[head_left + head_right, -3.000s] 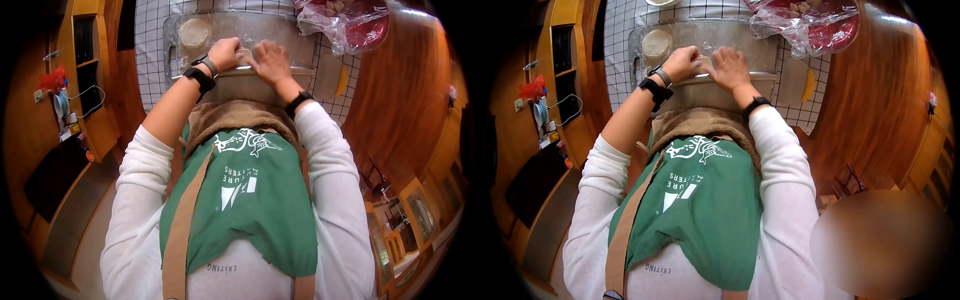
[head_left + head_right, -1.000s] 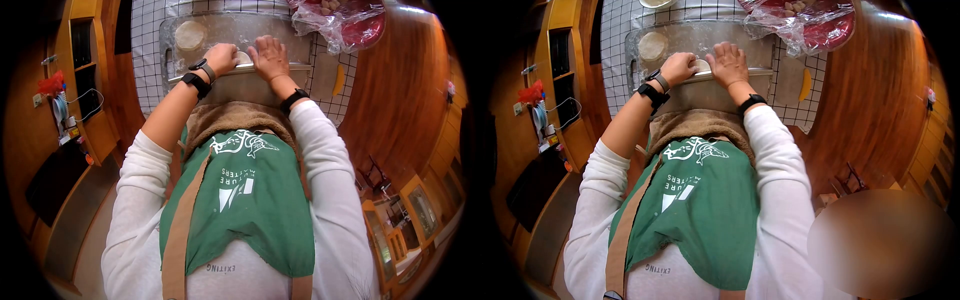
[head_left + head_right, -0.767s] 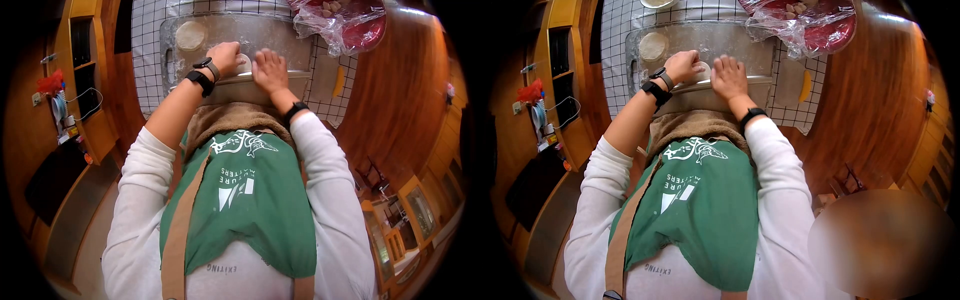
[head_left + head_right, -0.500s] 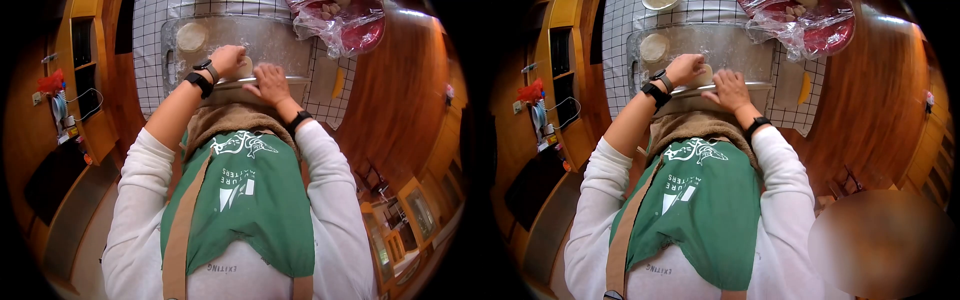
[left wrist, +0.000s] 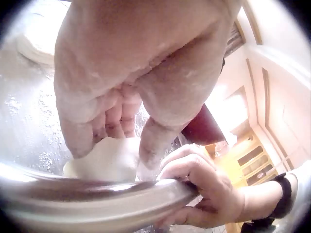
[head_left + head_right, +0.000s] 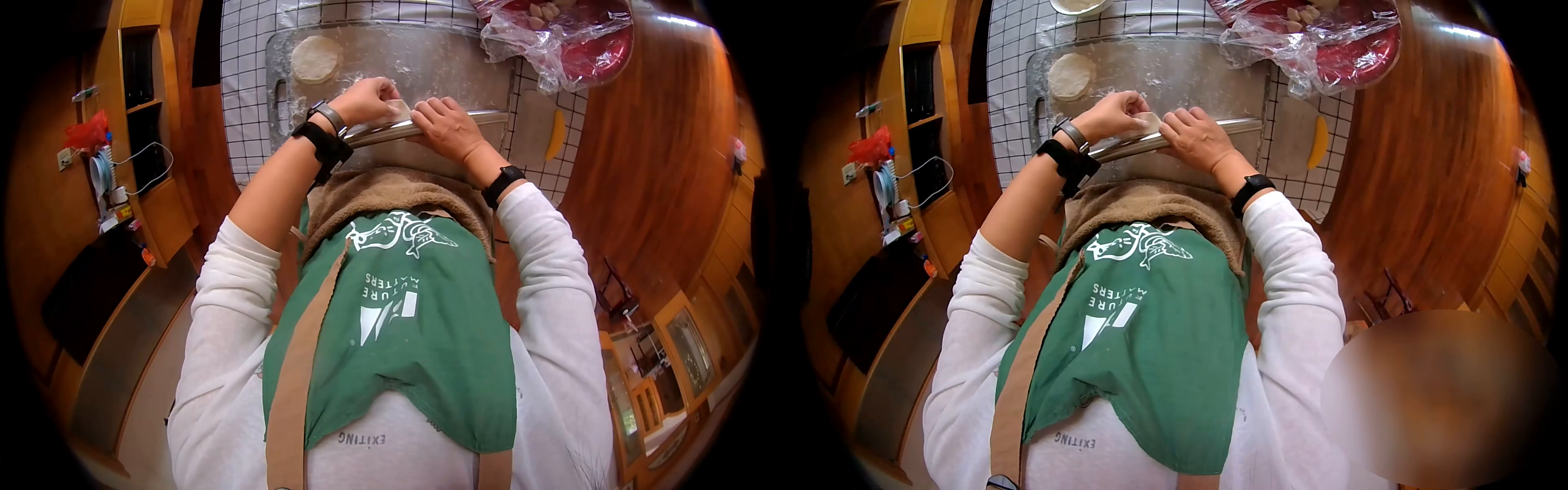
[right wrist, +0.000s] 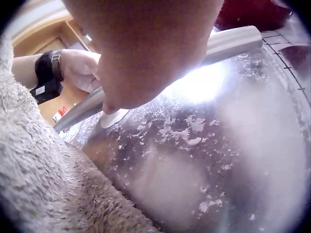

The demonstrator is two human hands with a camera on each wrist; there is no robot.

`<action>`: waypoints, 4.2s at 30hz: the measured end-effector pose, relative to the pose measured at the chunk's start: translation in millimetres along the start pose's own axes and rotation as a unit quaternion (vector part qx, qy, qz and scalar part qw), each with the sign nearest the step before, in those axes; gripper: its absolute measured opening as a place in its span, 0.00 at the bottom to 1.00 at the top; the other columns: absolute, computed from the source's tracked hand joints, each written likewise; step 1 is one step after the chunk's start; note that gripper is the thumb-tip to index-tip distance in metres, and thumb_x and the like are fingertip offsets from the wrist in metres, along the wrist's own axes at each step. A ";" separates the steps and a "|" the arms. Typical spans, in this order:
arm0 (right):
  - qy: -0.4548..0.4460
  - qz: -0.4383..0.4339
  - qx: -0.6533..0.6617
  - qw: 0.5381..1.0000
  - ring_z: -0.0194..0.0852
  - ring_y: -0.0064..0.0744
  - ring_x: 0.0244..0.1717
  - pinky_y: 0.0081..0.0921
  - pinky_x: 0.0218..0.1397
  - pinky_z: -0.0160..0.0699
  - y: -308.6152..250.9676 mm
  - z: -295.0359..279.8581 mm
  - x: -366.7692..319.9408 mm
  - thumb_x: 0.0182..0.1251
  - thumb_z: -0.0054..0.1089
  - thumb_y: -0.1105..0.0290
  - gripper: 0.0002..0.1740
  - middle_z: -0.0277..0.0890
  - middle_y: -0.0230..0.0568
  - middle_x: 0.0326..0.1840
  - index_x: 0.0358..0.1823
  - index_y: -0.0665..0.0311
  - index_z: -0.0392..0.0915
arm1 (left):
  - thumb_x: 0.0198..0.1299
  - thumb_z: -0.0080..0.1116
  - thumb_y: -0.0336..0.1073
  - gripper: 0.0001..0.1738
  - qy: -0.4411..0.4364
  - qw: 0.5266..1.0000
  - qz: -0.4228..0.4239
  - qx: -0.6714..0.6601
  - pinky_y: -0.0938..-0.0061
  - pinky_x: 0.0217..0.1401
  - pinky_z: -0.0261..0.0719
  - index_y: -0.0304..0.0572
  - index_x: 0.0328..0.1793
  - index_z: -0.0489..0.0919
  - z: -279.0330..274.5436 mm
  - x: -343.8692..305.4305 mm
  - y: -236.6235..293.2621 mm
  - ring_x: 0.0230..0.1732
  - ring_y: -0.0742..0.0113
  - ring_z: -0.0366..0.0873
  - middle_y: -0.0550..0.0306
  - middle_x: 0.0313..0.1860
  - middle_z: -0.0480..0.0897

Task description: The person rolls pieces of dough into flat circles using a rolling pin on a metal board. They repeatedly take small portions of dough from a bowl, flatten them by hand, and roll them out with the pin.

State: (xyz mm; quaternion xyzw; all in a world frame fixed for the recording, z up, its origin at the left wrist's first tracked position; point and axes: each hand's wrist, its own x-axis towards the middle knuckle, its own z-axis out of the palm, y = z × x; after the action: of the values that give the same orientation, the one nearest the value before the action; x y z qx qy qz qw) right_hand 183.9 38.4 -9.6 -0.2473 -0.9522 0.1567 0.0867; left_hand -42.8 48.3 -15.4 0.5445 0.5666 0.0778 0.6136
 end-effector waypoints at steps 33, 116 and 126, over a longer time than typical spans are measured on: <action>0.062 0.150 -0.021 0.987 0.66 0.36 0.50 0.36 0.51 0.63 -0.1 20.0 -0.4 0.61 0.57 0.49 0.21 0.68 0.35 0.46 0.46 0.55 0.70 | 0.55 0.65 0.37 0.15 0.137 0.970 0.074 0.187 0.61 0.43 0.77 0.33 0.43 0.77 0.6 2.0 23.4 0.40 0.43 0.80 0.39 0.36 0.81; 0.008 0.003 0.008 1.000 0.68 0.35 0.49 0.31 0.52 0.65 14.5 1.8 8.8 0.61 0.57 0.54 0.17 0.69 0.35 0.43 0.43 0.57 0.71 | 0.51 0.65 0.37 0.14 0.089 0.952 0.049 0.289 0.60 0.41 0.76 0.34 0.37 0.79 -8.4 -6.2 6.4 0.38 0.43 0.79 0.40 0.32 0.82; 0.101 0.250 -0.035 0.962 0.64 0.36 0.53 0.36 0.53 0.61 -15.6 22.8 9.4 0.62 0.53 0.57 0.18 0.67 0.36 0.50 0.51 0.52 0.68 | 0.53 0.64 0.39 0.11 0.150 0.964 0.029 0.218 0.57 0.45 0.77 0.40 0.36 0.80 -2.2 2.6 15.1 0.41 0.44 0.80 0.43 0.35 0.83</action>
State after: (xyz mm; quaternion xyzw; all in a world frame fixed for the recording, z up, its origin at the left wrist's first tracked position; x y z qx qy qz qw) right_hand 163.3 24.3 -24.8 -0.4949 -0.8513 0.1140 0.1320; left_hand -35.7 57.4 -5.0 0.6631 0.6397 0.0510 0.3853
